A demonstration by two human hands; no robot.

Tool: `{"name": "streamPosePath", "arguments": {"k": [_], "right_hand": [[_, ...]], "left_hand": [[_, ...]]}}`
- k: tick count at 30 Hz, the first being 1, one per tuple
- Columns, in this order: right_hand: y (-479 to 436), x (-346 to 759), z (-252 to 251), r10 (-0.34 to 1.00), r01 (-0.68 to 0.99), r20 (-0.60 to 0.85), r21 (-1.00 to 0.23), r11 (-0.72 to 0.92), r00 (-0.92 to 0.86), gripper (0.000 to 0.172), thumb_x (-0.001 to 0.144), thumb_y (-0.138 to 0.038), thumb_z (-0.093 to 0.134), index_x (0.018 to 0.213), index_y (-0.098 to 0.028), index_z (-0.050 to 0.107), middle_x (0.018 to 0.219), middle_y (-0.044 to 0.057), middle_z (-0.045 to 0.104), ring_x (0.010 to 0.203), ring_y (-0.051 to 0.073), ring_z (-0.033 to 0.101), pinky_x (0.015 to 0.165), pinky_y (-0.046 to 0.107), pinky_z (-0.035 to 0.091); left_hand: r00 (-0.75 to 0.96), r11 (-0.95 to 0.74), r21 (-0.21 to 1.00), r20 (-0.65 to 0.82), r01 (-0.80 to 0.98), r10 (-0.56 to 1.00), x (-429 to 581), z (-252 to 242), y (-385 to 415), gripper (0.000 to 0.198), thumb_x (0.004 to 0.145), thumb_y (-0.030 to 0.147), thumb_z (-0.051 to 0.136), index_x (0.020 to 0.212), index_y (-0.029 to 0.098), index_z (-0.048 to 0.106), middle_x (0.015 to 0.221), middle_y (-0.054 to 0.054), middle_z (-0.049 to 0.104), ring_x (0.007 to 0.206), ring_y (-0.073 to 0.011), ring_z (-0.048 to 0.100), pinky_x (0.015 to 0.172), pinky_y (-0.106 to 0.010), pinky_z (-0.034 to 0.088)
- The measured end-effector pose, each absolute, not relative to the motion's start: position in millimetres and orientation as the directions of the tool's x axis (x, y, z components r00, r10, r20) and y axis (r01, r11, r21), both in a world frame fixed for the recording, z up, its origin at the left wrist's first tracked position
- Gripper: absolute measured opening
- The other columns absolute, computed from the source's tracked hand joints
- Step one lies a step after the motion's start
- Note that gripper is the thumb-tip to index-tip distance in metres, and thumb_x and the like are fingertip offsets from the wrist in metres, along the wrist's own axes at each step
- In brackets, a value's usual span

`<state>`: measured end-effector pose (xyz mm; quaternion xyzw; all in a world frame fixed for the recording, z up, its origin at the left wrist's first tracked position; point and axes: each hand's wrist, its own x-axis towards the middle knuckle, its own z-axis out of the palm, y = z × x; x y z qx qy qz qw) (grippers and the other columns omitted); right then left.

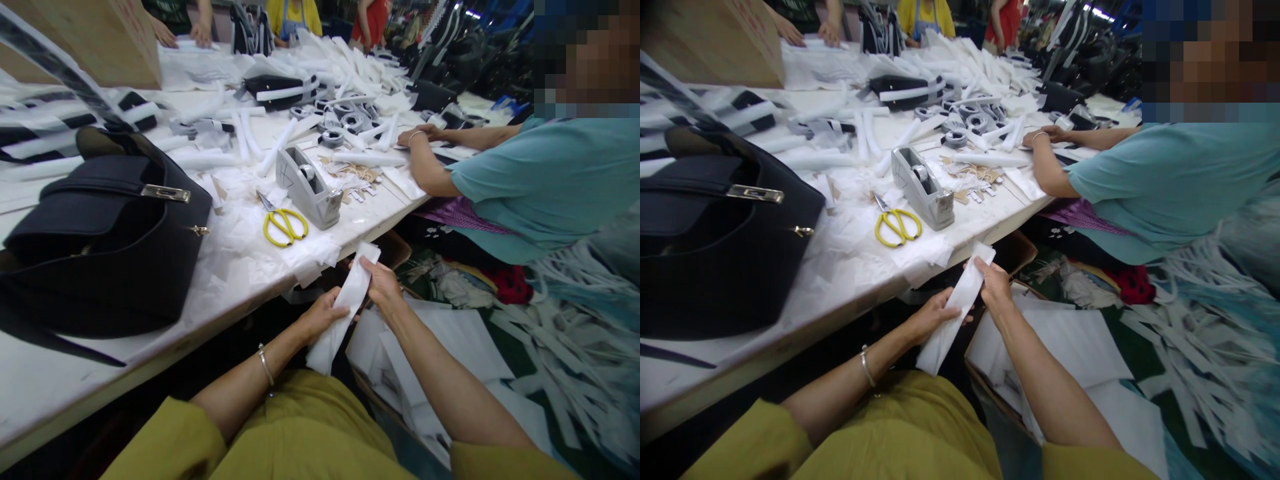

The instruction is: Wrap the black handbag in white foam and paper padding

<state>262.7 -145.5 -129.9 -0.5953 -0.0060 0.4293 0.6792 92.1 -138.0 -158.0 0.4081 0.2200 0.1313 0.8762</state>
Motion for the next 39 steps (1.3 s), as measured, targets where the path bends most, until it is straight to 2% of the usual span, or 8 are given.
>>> {"name": "streamPosePath", "arguments": {"k": [8, 12, 15, 17, 20, 28, 35, 39], "right_hand": [[-165.3, 258.8, -125.5, 0.651, -0.486, -0.554, -0.818, -0.308, 0.519, 0.015, 0.066, -0.009, 0.083, 0.073, -0.010, 0.069, 0.056, 0.007, 0.071, 0.048, 0.020, 0.066, 0.049, 0.031, 0.057], [-187.6, 271.6, -94.1, 0.615, -0.298, -0.405, -0.914, -0.275, 0.676, 0.025, 0.067, -0.015, 0.085, 0.089, -0.017, 0.073, 0.068, -0.001, 0.074, 0.057, 0.013, 0.065, 0.056, 0.022, 0.054], [-208.4, 268.9, -56.6, 0.670, 0.139, -0.041, -0.967, -0.213, 0.742, 0.021, 0.071, -0.022, 0.083, 0.091, -0.024, 0.076, 0.088, 0.000, 0.076, 0.081, 0.014, 0.067, 0.080, 0.023, 0.054], [-220.4, 258.0, -35.5, 0.804, 0.492, 0.187, -0.859, -0.145, 0.564, 0.013, 0.074, -0.027, 0.081, 0.087, -0.025, 0.078, 0.094, 0.003, 0.076, 0.090, 0.020, 0.068, 0.091, 0.031, 0.052], [-228.7, 239.9, -18.8, 0.923, 0.705, 0.228, -0.707, -0.061, 0.309, 0.015, 0.076, -0.031, 0.078, 0.089, -0.026, 0.079, 0.096, 0.005, 0.078, 0.092, 0.025, 0.070, 0.093, 0.039, 0.053], [-217.5, 221.3, -3.1, 0.946, 0.419, -0.188, -0.861, -0.288, 0.264, 0.037, 0.071, -0.044, 0.079, 0.101, -0.022, 0.078, 0.098, 0.006, 0.079, 0.088, 0.027, 0.075, 0.081, 0.035, 0.061], [-190.2, 181.3, -1.8, 0.965, 0.325, -0.177, -0.916, -0.234, 0.195, 0.041, 0.059, -0.048, 0.085, 0.091, -0.023, 0.080, 0.091, 0.008, 0.079, 0.080, 0.029, 0.076, 0.072, 0.034, 0.063], [-176.5, 136.8, 4.0, 0.992, 0.390, -0.120, -0.912, -0.129, 0.046, 0.042, 0.069, -0.051, 0.079, 0.097, -0.020, 0.079, 0.093, 0.008, 0.079, 0.080, 0.027, 0.075, 0.075, 0.036, 0.062]], "left_hand": [[0.841, 0.431, 0.897, -0.158, -0.097, 0.518, 89.0, -123.7, -130.3, 0.033, 0.072, 0.039, 0.076, 0.090, 0.013, 0.069, 0.077, 0.002, 0.060, 0.071, -0.0132, 0.051, 0.067, -0.024, 0.036], [0.801, 0.470, 0.877, -0.212, -0.097, 0.560, 89.7, -112.7, -130.5, 0.033, 0.067, 0.035, 0.077, 0.089, 0.015, 0.063, 0.079, 0.000, 0.063, 0.069, -0.0135, 0.053, 0.066, -0.024, 0.038], [0.763, 0.484, 0.864, -0.220, -0.138, 0.608, 92.9, -109.0, -134.8, 0.041, 0.064, 0.030, 0.078, 0.093, 0.019, 0.052, 0.078, 0.001, 0.064, 0.065, -0.0129, 0.055, 0.063, -0.024, 0.039], [0.759, 0.465, 0.867, -0.180, -0.177, 0.625, 95.0, -104.7, -138.5, 0.046, 0.066, 0.031, 0.078, 0.099, 0.020, 0.048, 0.078, 0.002, 0.063, 0.064, -0.0123, 0.055, 0.061, -0.023, 0.039], [0.752, 0.357, 0.905, -0.066, -0.232, 0.656, 96.7, -94.9, -140.7, 0.052, 0.071, 0.035, 0.077, 0.110, 0.019, 0.047, 0.074, 0.005, 0.055, 0.062, -0.0102, 0.050, 0.059, -0.021, 0.036], [0.699, 0.002, 0.982, 0.132, -0.188, 0.703, 73.0, -66.7, -132.3, 0.065, 0.077, 0.018, 0.068, 0.138, 0.023, 0.046, 0.072, 0.006, 0.048, 0.064, -0.0101, 0.046, 0.062, -0.022, 0.037], [0.597, -0.439, 0.892, 0.410, -0.106, 0.689, 3.7, -43.2, -141.2, 0.062, 0.083, 0.010, 0.055, 0.143, 0.021, 0.042, 0.123, -0.010, 0.060, 0.099, -0.0197, 0.059, 0.088, -0.032, 0.049], [0.413, -0.533, 0.846, 0.478, 0.022, 0.775, -37.0, -39.0, -151.2, 0.064, 0.080, 0.006, 0.054, 0.140, 0.023, 0.041, 0.118, -0.009, 0.057, 0.103, -0.0199, 0.056, 0.092, -0.034, 0.049]]}}
